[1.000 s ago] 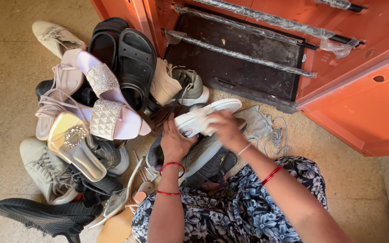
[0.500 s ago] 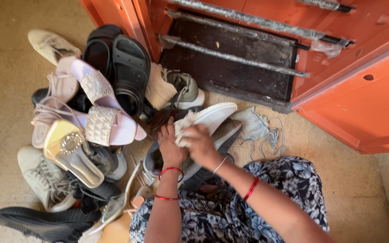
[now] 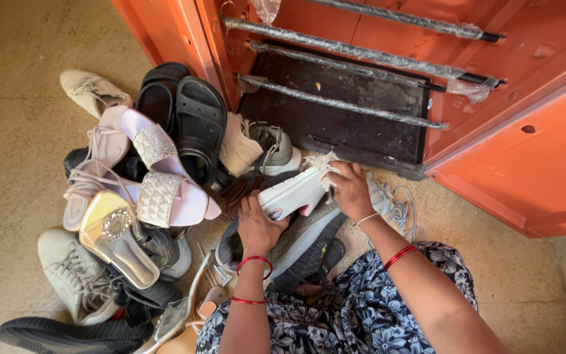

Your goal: The person sits on the floor and wipes a white sneaker with a cloth, cleaning the upper, sole, and interior. They then wipe a pair of purple sandals and a dark sneaker, handling each item individually.

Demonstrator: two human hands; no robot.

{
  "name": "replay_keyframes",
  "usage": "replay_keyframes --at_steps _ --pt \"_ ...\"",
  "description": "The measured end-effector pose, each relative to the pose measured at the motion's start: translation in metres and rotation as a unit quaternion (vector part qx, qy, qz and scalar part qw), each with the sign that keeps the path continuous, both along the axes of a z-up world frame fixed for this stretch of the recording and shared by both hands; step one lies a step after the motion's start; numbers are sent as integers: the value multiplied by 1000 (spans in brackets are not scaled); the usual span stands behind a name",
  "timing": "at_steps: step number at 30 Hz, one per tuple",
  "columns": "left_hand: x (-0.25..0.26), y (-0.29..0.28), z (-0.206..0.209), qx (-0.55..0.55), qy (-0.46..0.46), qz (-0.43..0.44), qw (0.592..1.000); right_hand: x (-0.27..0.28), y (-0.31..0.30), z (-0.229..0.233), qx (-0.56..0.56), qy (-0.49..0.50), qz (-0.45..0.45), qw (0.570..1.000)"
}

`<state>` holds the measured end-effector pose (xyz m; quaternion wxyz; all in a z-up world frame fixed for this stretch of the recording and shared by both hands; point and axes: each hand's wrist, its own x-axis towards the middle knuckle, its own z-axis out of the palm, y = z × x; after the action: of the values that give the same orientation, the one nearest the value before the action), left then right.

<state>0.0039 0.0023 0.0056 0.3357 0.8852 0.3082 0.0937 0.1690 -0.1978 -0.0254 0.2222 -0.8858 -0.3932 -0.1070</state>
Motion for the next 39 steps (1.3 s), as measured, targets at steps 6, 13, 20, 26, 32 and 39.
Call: replay_keyframes --at_steps 6,13,20,26,32,39 --pt "1 -5 5 225 -73 2 972 -11 33 4 21 27 -42 999" --pt "3 -9 9 104 54 -63 991 -65 61 23 -42 31 84 995" --pt "5 -8 4 62 22 -62 996 -25 29 21 -131 -25 35 990" --pt "6 -5 1 41 13 -57 997 3 13 -5 -75 19 -56 995" --pt "6 -7 0 31 20 -62 997 38 0 -19 20 142 -118 983" --pt "2 -11 -2 56 -20 -67 996 57 -10 -9 198 646 -260 690"
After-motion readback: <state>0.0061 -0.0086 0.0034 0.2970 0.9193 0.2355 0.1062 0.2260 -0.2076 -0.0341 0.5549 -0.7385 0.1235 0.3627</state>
